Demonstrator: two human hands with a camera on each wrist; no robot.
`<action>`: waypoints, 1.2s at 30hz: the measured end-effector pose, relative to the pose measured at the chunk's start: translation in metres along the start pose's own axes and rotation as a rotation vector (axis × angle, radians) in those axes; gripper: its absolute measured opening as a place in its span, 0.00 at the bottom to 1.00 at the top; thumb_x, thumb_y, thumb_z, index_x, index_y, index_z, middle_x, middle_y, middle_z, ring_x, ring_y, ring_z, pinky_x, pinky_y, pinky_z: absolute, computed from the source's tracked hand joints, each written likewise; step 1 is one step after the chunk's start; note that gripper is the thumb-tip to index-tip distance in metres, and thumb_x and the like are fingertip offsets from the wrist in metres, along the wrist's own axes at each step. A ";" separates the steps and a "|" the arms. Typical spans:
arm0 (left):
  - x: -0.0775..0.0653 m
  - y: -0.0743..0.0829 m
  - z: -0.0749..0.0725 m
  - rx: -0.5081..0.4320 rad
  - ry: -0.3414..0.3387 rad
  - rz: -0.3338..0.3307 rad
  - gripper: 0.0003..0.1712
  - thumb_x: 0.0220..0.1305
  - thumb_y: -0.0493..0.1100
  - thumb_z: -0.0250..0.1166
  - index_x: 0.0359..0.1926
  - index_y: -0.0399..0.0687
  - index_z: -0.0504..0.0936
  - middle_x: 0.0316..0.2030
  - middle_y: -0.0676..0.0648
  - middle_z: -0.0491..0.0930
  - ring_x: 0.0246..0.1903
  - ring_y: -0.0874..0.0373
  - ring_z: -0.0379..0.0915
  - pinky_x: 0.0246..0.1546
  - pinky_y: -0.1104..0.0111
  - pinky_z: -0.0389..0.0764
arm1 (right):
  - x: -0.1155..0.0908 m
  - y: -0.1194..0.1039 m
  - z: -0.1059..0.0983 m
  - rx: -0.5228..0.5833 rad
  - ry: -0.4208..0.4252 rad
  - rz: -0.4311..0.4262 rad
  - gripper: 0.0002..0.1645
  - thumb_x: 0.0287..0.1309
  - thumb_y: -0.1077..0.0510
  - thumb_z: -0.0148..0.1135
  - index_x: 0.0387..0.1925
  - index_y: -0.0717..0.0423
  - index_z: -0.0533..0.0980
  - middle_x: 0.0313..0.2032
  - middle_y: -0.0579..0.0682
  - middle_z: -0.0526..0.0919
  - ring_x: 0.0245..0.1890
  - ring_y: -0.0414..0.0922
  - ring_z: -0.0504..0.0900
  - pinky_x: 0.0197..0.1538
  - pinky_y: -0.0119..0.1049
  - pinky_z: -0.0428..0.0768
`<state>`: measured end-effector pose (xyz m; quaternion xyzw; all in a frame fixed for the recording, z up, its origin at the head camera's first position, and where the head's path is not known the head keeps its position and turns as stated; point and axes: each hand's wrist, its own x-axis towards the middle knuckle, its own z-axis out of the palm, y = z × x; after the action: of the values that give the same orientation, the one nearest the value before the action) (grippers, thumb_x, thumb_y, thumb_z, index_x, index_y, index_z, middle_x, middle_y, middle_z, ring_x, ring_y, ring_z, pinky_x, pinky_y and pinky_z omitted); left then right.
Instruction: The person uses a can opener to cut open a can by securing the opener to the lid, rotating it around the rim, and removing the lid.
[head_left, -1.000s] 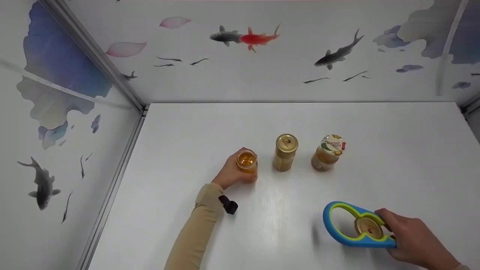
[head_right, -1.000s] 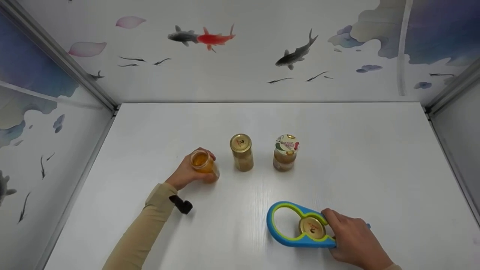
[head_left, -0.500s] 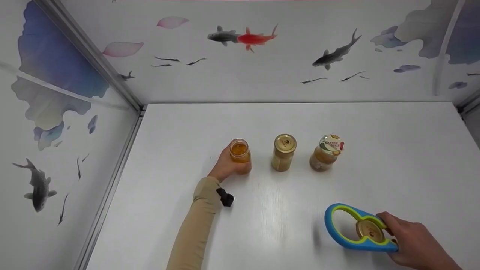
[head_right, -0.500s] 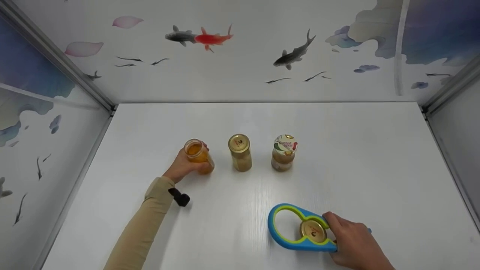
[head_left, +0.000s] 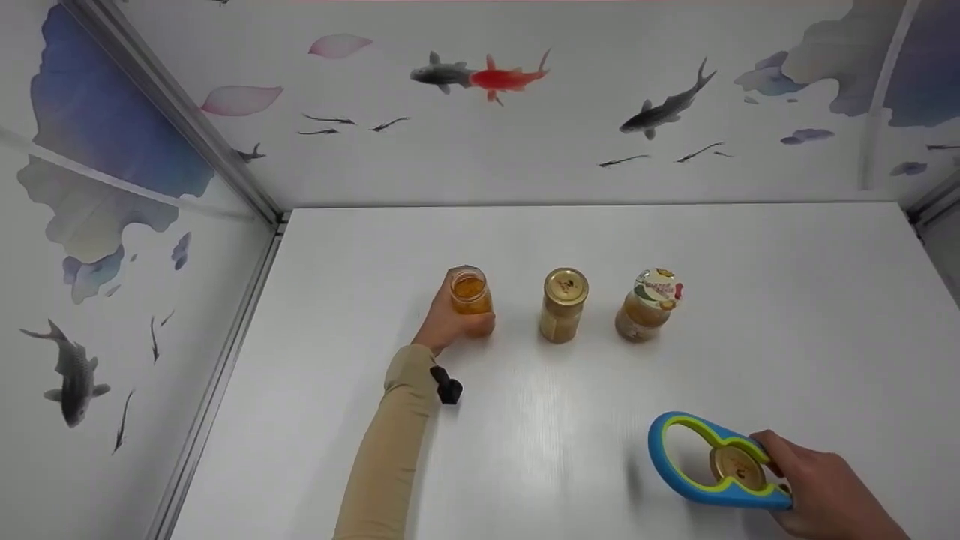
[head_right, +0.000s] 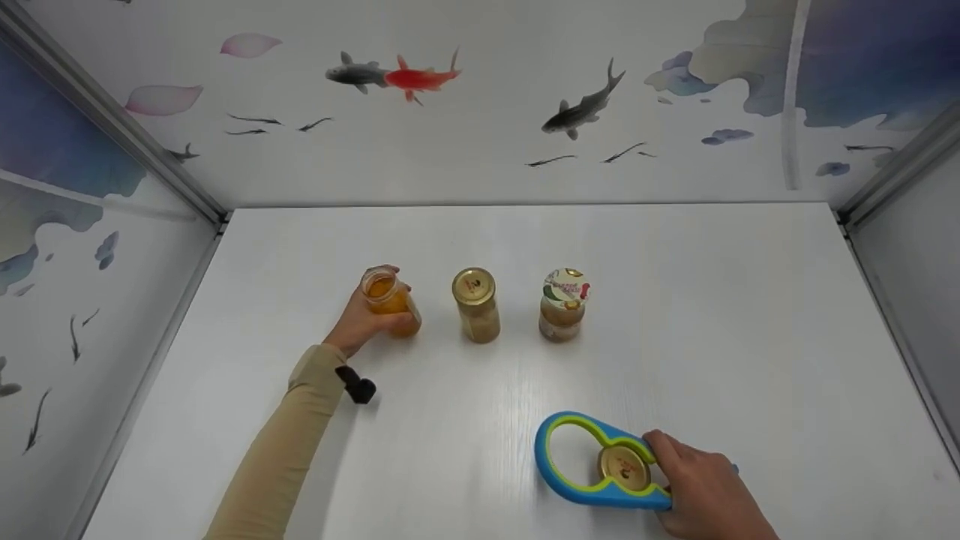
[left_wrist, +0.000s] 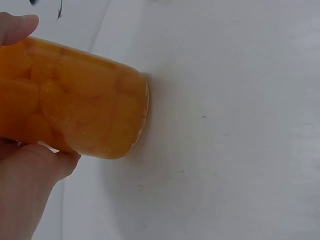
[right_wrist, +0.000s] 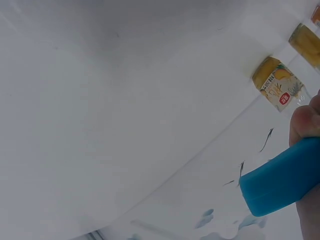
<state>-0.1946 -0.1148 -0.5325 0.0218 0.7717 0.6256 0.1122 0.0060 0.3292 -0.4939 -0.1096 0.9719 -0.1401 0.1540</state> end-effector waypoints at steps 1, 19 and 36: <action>0.000 0.000 0.000 -0.004 0.003 0.001 0.51 0.46 0.34 0.76 0.68 0.54 0.59 0.58 0.47 0.69 0.57 0.52 0.65 0.62 0.56 0.64 | 0.000 0.000 0.000 0.002 -0.001 0.002 0.40 0.21 0.69 0.80 0.44 0.60 0.72 0.33 0.49 0.81 0.26 0.42 0.76 0.34 0.44 0.82; -0.038 -0.008 -0.032 -0.041 -0.081 -0.143 0.38 0.57 0.38 0.71 0.66 0.44 0.64 0.61 0.41 0.68 0.61 0.47 0.66 0.59 0.57 0.69 | 0.004 -0.001 0.001 -0.023 0.016 -0.023 0.38 0.24 0.67 0.78 0.45 0.57 0.71 0.31 0.45 0.79 0.25 0.40 0.73 0.30 0.37 0.78; -0.074 -0.019 -0.027 0.029 -0.220 -0.142 0.24 0.61 0.35 0.66 0.57 0.34 0.74 0.50 0.39 0.78 0.52 0.47 0.73 0.56 0.58 0.73 | 0.030 -0.017 -0.014 -0.098 0.186 -0.186 0.41 0.21 0.68 0.79 0.46 0.60 0.70 0.32 0.49 0.81 0.22 0.37 0.72 0.27 0.36 0.77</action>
<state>-0.1260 -0.1577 -0.5347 0.0372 0.7635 0.5986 0.2395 -0.0232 0.3094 -0.4840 -0.1931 0.9733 -0.1159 0.0438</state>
